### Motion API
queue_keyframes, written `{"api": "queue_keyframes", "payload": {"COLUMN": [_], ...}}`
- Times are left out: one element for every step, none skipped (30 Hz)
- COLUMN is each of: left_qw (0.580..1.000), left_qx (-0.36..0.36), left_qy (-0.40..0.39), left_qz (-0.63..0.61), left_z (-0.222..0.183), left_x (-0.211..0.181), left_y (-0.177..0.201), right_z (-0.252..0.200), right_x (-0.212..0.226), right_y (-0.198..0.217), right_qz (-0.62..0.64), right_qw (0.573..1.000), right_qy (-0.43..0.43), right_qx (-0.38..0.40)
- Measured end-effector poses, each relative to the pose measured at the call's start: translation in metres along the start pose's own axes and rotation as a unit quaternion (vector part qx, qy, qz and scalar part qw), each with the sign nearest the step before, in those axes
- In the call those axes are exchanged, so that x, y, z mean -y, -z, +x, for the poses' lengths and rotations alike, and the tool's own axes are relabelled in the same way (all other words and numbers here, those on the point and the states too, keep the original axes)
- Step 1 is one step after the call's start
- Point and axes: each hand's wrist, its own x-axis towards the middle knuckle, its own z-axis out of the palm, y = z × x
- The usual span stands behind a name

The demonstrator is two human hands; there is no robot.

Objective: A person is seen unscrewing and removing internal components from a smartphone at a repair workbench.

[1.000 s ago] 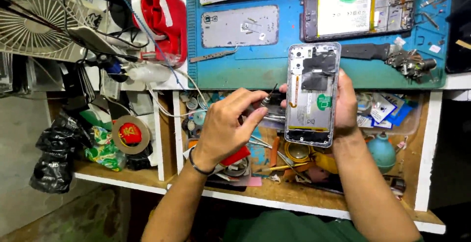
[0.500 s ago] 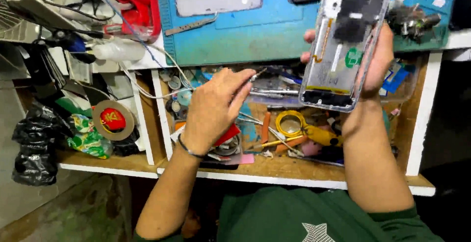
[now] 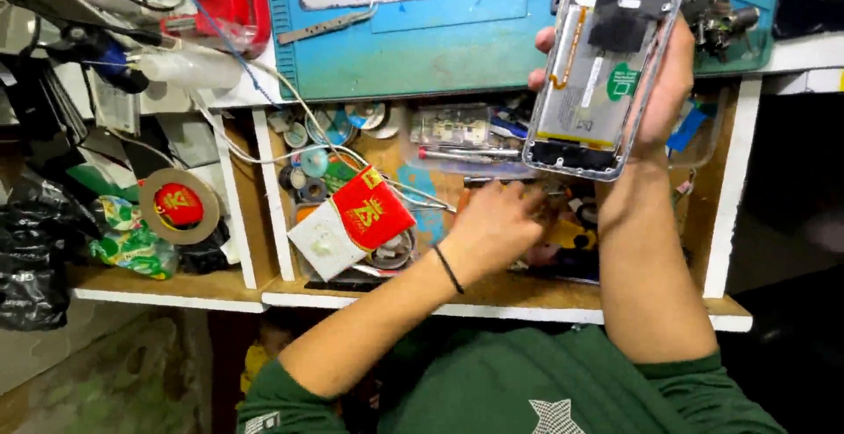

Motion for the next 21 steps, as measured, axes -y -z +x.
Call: {"api": "queue_keyframes", "payload": {"left_qw": [0.999,0.997,0.997,0.998,0.992,0.992,0.989,0.983,0.984,0.992,0.997,0.998,0.989,0.968,0.967,0.988,0.998,0.998,0.999,0.997,0.997], "left_qx": [-0.027,-0.055,-0.06,0.029,0.119,0.115,0.15,0.184,0.178,0.123,0.07,0.067,0.061,0.053,0.052,0.007,-0.039,-0.04,-0.017,0.006,0.005], "left_qy": [0.006,0.011,0.008,0.007,0.006,0.005,-0.003,-0.01,-0.01,-0.008,-0.007,-0.008,-0.038,-0.066,-0.067,-0.036,-0.006,-0.007,0.036,0.079,0.078], "left_qz": [-0.025,-0.05,-0.047,-0.047,-0.046,-0.042,-0.017,0.009,0.014,0.015,0.013,0.016,0.128,0.237,0.24,0.148,0.053,0.055,0.019,-0.017,-0.016], "left_z": [0.003,0.007,0.013,0.019,0.024,0.026,0.027,0.028,0.028,0.027,0.024,0.028,0.031,0.034,0.026,0.018,0.01,0.01,0.009,0.009,0.002], "left_x": [-0.008,-0.016,-0.019,-0.022,-0.023,-0.022,-0.022,-0.022,-0.022,-0.023,-0.024,-0.027,-0.03,-0.033,-0.028,-0.023,-0.018,-0.022,-0.025,-0.028,-0.026], "left_y": [-0.014,-0.027,-0.038,-0.049,-0.058,-0.055,-0.052,-0.049,-0.043,-0.037,-0.032,-0.006,0.021,0.047,0.009,-0.03,-0.068,-0.035,-0.002,0.031,0.043], "right_z": [0.0,0.0,-0.002,-0.003,-0.004,-0.003,-0.002,-0.001,-0.002,-0.004,-0.007,-0.007,-0.007,-0.007,-0.009,-0.01,-0.012,-0.011,-0.011,-0.009,-0.01], "right_x": [-0.002,-0.004,-0.005,-0.006,-0.008,-0.008,-0.009,-0.01,-0.008,-0.007,-0.007,-0.009,-0.013,-0.017,-0.015,-0.014,-0.012,-0.012,-0.011,-0.01,-0.009], "right_y": [-0.002,-0.003,-0.006,-0.01,-0.014,-0.013,-0.011,-0.01,-0.015,-0.02,-0.025,-0.028,-0.031,-0.034,-0.037,-0.04,-0.043,-0.04,-0.037,-0.034,-0.037], "right_qz": [0.004,0.008,0.005,-0.006,-0.015,-0.017,-0.015,-0.014,-0.017,-0.036,-0.053,-0.055,-0.094,-0.133,-0.132,-0.136,-0.14,-0.14,-0.142,-0.145,-0.145], "right_qw": [1.0,1.0,1.0,1.0,1.0,0.999,1.0,1.0,0.999,0.999,0.998,0.998,0.994,0.983,0.983,0.982,0.982,0.981,0.982,0.982,0.981], "right_qy": [0.008,0.017,0.02,0.022,0.024,0.027,0.022,0.017,0.02,0.006,-0.009,-0.006,0.053,0.113,0.115,0.118,0.121,0.122,0.117,0.111,0.114], "right_qx": [0.004,0.007,0.012,0.002,-0.007,-0.002,0.006,0.015,0.021,0.0,-0.024,-0.021,0.019,0.056,0.058,0.054,0.049,0.05,0.051,0.052,0.053]}}
